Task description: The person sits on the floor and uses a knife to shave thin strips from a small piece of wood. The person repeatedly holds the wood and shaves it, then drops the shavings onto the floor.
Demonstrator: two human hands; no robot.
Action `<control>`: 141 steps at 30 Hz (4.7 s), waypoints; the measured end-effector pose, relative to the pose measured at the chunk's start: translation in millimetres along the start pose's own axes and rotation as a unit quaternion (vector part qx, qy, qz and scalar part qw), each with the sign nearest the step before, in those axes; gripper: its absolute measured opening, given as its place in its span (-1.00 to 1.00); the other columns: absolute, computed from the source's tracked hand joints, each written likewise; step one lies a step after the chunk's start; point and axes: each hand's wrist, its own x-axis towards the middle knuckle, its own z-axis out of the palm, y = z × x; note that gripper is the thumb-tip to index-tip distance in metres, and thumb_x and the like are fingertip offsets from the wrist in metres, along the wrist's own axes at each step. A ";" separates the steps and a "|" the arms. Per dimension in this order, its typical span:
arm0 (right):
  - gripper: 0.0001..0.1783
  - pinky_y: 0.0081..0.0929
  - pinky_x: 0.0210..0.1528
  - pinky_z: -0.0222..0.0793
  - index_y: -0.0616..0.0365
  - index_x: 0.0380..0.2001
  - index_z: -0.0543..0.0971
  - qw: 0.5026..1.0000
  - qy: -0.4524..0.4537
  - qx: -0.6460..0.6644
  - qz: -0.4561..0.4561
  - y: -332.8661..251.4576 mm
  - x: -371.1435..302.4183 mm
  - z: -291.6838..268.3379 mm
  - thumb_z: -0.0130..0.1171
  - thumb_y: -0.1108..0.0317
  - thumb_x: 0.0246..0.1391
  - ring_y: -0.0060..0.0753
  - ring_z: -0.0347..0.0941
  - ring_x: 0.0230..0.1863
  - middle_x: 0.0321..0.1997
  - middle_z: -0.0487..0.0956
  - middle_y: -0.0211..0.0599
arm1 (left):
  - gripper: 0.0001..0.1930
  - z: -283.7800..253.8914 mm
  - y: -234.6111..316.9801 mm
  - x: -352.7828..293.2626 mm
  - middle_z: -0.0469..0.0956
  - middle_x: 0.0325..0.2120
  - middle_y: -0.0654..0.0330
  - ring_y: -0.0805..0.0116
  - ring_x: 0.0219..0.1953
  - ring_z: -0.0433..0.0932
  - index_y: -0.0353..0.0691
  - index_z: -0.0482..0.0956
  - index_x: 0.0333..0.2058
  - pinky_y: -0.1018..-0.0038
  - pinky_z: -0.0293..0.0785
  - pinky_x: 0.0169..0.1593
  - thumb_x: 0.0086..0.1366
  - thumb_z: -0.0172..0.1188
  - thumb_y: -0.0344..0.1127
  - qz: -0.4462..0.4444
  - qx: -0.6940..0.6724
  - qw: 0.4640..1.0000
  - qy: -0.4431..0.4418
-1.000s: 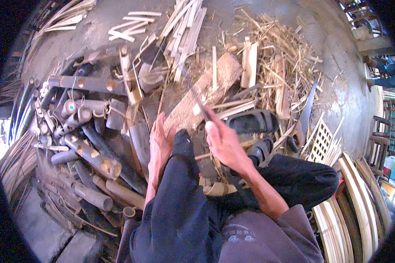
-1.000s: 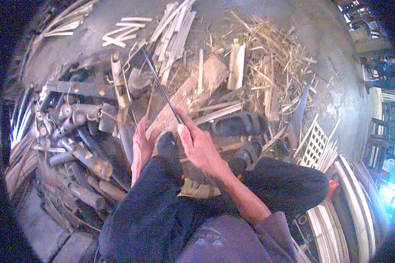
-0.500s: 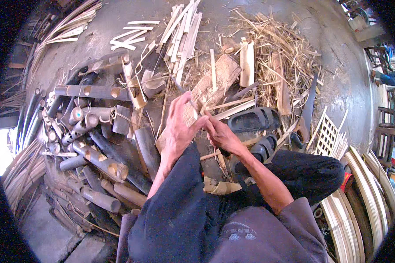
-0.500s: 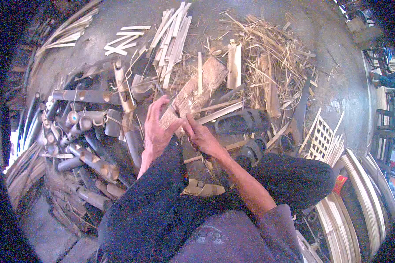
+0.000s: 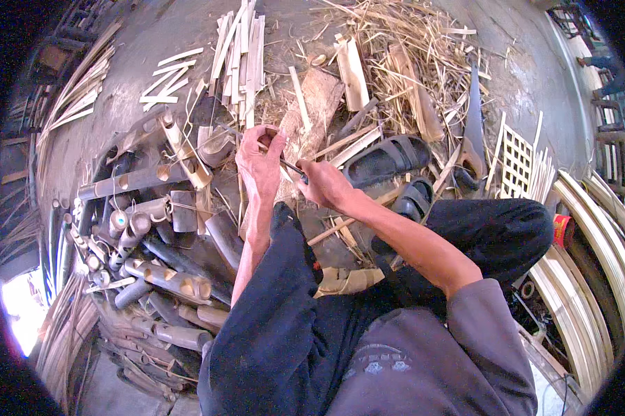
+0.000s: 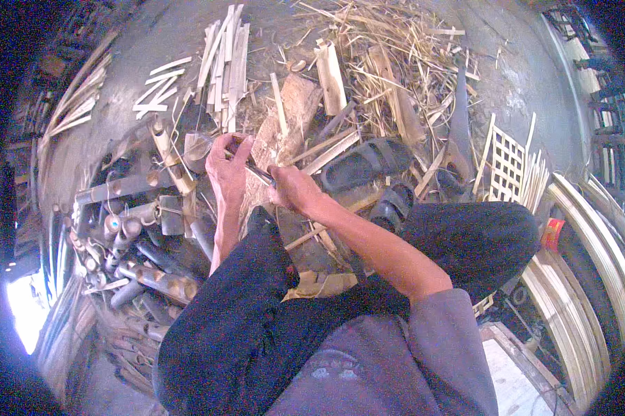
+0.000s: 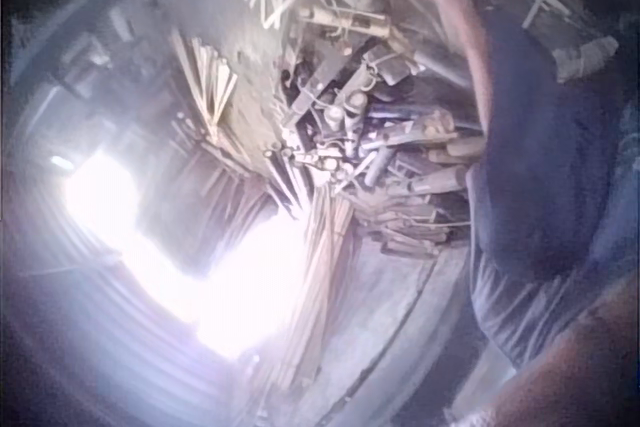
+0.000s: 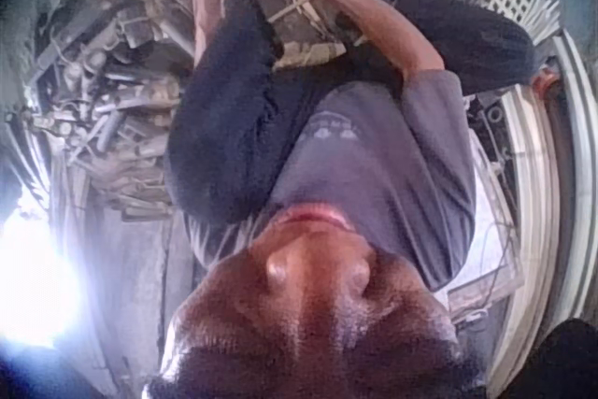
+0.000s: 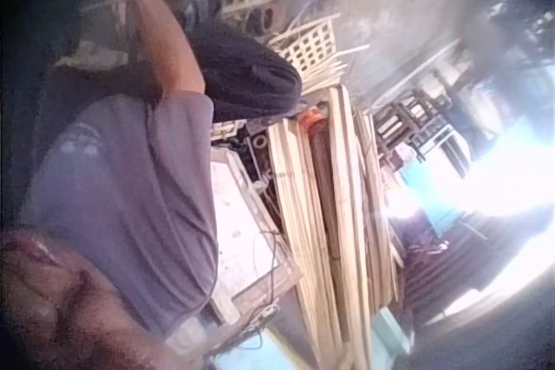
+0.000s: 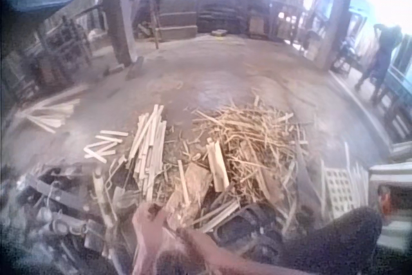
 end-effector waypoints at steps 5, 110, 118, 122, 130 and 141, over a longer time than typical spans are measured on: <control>-0.73 -0.09 -0.43 0.36 0.33 -0.45 0.55 0.988 -0.123 0.080 0.056 -2.2 1.6 17.2 0.13 0.26 -0.04 0.25 0.49 -0.46 -0.50 0.49 0.20 | -0.84 -12.1 -1.8 -10.9 0.55 -0.49 0.22 0.44 -0.45 0.47 -0.25 0.57 -0.32 0.50 0.40 -0.34 0.15 0.29 -0.34 -0.010 0.033 0.999 -0.025; -0.71 -0.13 -0.27 0.45 0.20 -0.42 0.59 0.986 0.045 -0.162 -0.019 56.5 13.0 -74.1 0.16 0.16 0.01 0.12 0.54 -0.36 -0.45 0.58 0.07 | -0.59 -71.8 -12.2 -89.2 0.20 -0.60 0.46 0.66 -0.65 0.16 -0.01 0.27 0.21 0.67 0.08 -0.61 0.41 -0.01 -0.25 -0.332 -0.377 0.811 -0.301; -0.60 -0.14 -0.43 0.37 0.36 -0.45 0.56 0.983 0.134 -0.104 0.073 103.8 -8.6 -93.1 0.11 0.14 0.05 0.06 0.49 -0.51 -0.58 0.52 0.09 | -0.83 -41.6 -101.9 -87.3 0.24 -0.57 0.43 0.67 -0.64 0.21 -0.17 0.36 -0.34 0.69 0.16 -0.63 0.38 0.02 -0.23 -0.303 -0.333 0.893 -0.001; -0.64 -0.25 -0.54 0.32 0.36 -0.53 0.53 0.985 0.065 -0.077 0.139 52.3 -31.2 -79.9 0.08 0.20 0.06 -0.18 0.46 -0.71 -0.71 0.47 0.00 | -0.84 -45.4 -119.1 14.9 0.23 -0.67 0.42 0.64 -0.64 0.24 -0.19 0.39 -0.24 0.59 0.21 -0.62 0.39 -0.01 -0.22 -0.219 -0.299 0.920 0.126; -0.62 0.00 -0.22 0.39 0.32 -0.41 0.56 0.982 -0.025 -0.065 0.178 68.6 -50.2 -38.3 0.07 0.14 0.03 0.32 0.48 -0.28 -0.41 0.53 0.29 | -0.37 -116.9 -141.5 154.3 0.33 -0.11 -0.09 0.12 -0.05 0.33 -0.41 0.15 0.09 0.33 0.27 -0.01 0.24 0.14 -0.07 -0.162 -0.047 0.966 0.198; -0.63 -0.25 -0.44 0.42 0.23 -0.38 0.59 0.957 -0.178 0.014 0.229 56.8 -64.8 -8.5 0.06 0.09 0.10 -0.22 0.54 -0.56 -0.60 0.56 -0.15 | -0.63 -44.0 -172.9 -98.2 0.38 -0.22 0.10 0.35 -0.17 0.36 -0.41 0.31 -0.02 0.40 0.35 -0.09 0.26 0.09 -0.34 -0.296 -0.129 0.882 0.343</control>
